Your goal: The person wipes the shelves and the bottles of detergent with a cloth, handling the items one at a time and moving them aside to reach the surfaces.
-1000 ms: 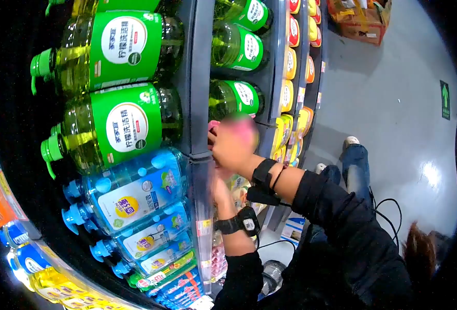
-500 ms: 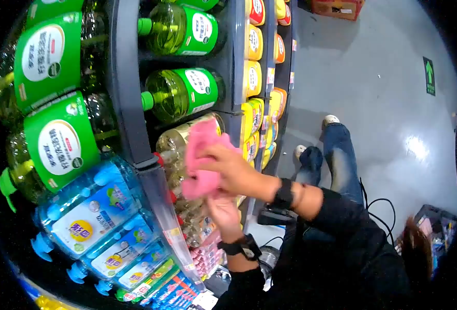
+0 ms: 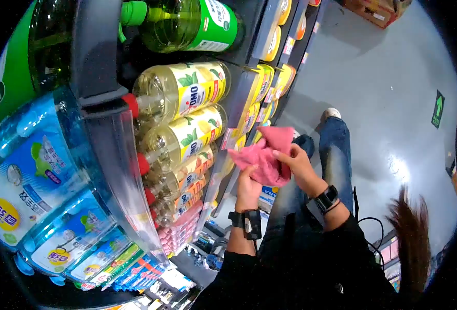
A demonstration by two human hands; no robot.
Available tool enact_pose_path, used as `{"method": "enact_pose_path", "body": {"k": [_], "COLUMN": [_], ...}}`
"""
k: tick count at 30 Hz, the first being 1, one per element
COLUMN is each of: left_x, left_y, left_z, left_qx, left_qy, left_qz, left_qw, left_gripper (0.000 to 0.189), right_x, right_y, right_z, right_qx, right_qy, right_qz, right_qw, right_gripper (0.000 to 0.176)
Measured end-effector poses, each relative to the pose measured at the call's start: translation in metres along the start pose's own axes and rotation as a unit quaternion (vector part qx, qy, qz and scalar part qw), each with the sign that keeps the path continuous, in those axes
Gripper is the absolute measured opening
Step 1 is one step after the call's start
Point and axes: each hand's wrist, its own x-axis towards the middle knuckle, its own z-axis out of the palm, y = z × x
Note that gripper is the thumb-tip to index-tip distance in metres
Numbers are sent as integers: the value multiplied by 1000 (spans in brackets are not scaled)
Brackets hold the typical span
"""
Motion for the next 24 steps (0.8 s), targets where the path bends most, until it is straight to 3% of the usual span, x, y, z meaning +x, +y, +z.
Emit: {"method": "enact_pose_path", "body": {"k": [1, 3, 4, 5, 6, 8, 9, 10, 12, 14, 16, 18, 20, 21, 22, 24], "left_x": [10, 23, 26, 27, 28, 32, 35, 37, 44, 50, 60, 74, 85, 75, 79, 81], "left_y": [-1, -1, 2, 5, 6, 7, 7, 4, 3, 5, 10, 18, 30, 29, 28, 25], "left_z": [-9, -30, -33, -36, -39, -46, -48, -52, -57, -58, -50, -45, -30, -10, -13, -34], "left_qx": [-74, -88, -102, -136, -131, -135, -130, -139, -144, -260, -232, -202, -159, 5, 12, -81], "left_qy": [58, 70, 81, 25, 24, 51, 49, 27, 2, -4, -10, -20, 21, 179, 173, 71], "left_qz": [-28, -29, -29, -13, -16, -8, -11, -7, -6, -13, -13, -16, -78, -25, -27, -30], "left_qw": [995, 993, 991, 990, 991, 990, 990, 990, 990, 965, 972, 979, 984, 984, 984, 994], "left_gripper": [49, 49, 49, 51, 51, 50, 50, 47, 44, 36, 32, 29, 23, 23, 23, 21], "right_x": [7, 23, 31, 38, 43, 42, 46, 48, 54, 56, 68, 84, 99, 103, 108, 114], "right_y": [6, 27, 33, 38, 43, 21, 13, 7, -9, -29, -40, -48, -53, -54, -54, -51], "right_z": [7, 10, 13, 14, 12, 23, 28, 32, 40, 48, 55, 62, 71, 73, 73, 69], "right_qx": [57, 118, 180, 242, 247, 169, 168, 173, 139, 119, 103, -60, -7, 0, 7, -10], "right_qy": [-9, -15, -52, -89, -88, 4, 28, 30, 70, 60, 50, 87, 77, 73, 67, 68], "right_qz": [29, 58, 132, 202, 200, 41, -29, -30, -207, -236, -268, -339, -380, -379, -377, -379], "right_qw": [998, 991, 973, 945, 944, 985, 985, 984, 966, 963, 957, 935, 922, 923, 924, 923], "right_gripper": [29, 30, 29, 29, 29, 24, 20, 20, 17, 19, 21, 20, 19, 18, 18, 17]}}
